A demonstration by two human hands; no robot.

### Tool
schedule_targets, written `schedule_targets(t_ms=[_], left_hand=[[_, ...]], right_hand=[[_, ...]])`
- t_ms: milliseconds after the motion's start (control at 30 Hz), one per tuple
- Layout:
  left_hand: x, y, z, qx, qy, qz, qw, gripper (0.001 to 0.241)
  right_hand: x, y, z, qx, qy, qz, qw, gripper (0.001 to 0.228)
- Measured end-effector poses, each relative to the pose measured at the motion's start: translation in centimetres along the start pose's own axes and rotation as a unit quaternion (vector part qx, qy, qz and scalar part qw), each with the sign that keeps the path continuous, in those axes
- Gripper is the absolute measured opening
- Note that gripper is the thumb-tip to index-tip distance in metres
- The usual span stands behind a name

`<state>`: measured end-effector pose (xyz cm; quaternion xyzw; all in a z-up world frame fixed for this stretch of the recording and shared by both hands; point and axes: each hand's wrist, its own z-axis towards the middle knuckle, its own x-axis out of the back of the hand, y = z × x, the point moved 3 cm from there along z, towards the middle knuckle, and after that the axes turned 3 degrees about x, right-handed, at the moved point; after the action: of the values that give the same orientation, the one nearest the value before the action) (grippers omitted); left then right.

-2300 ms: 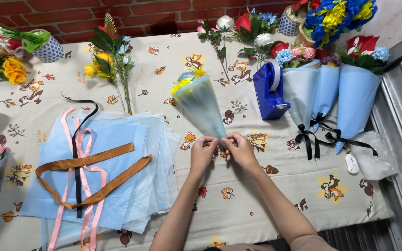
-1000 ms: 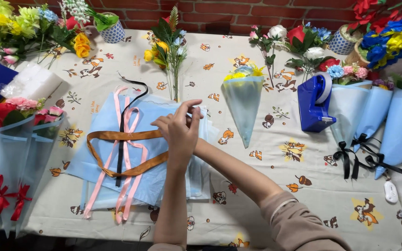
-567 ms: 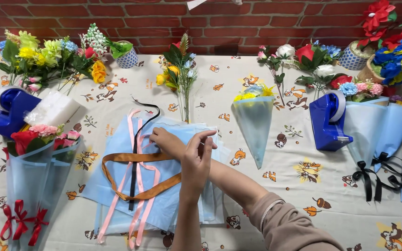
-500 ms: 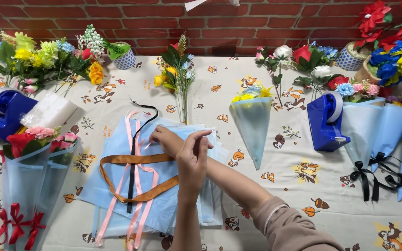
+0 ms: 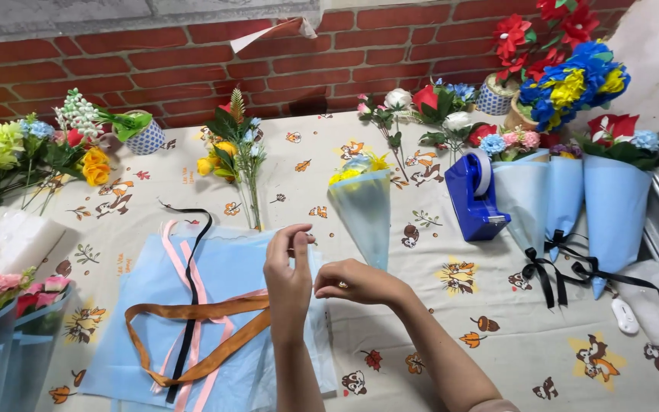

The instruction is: Wrapping a small bouquet of yellow flowers in plastic and securing it with a pink ribbon.

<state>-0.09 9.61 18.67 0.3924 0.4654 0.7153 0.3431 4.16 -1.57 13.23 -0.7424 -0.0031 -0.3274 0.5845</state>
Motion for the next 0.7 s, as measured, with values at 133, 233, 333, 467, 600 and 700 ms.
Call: schedule_targets(t_ms=[133, 233, 333, 467, 600, 700], left_hand=[[-2.4, -1.8, 0.5, 0.016, -0.164, 0.024, 0.986, 0.032], [-4.4, -4.4, 0.3, 0.098, -0.302, 0.074, 0.946, 0.04], [-6.2, -4.9, -0.7, 0.109, -0.392, 0.126, 0.905, 0.04], [-7.6, -4.5, -0.9, 0.09, -0.379, 0.121, 0.913, 0.025], [-7.4, -3.3, -0.7, 0.095, -0.298, 0.077, 0.947, 0.012], [-6.7, -2.8, -0.8, 0.111, -0.262, 0.055, 0.957, 0.011]], right_hand=[[1.1, 0.8, -2.5, -0.027, 0.037, 0.0, 0.999, 0.014], [1.7, 2.9, -3.5, 0.0, 0.078, -0.013, 0.997, 0.009], [2.8, 3.5, -4.8, 0.029, 0.121, -0.015, 0.992, 0.006], [4.7, 2.7, -6.7, 0.05, 0.201, -0.048, 0.977, 0.012], [6.2, 0.7, -8.2, 0.06, 0.28, -0.003, 0.958, 0.012], [7.0, 0.9, -9.0, 0.056, 0.312, -0.01, 0.948, 0.012]])
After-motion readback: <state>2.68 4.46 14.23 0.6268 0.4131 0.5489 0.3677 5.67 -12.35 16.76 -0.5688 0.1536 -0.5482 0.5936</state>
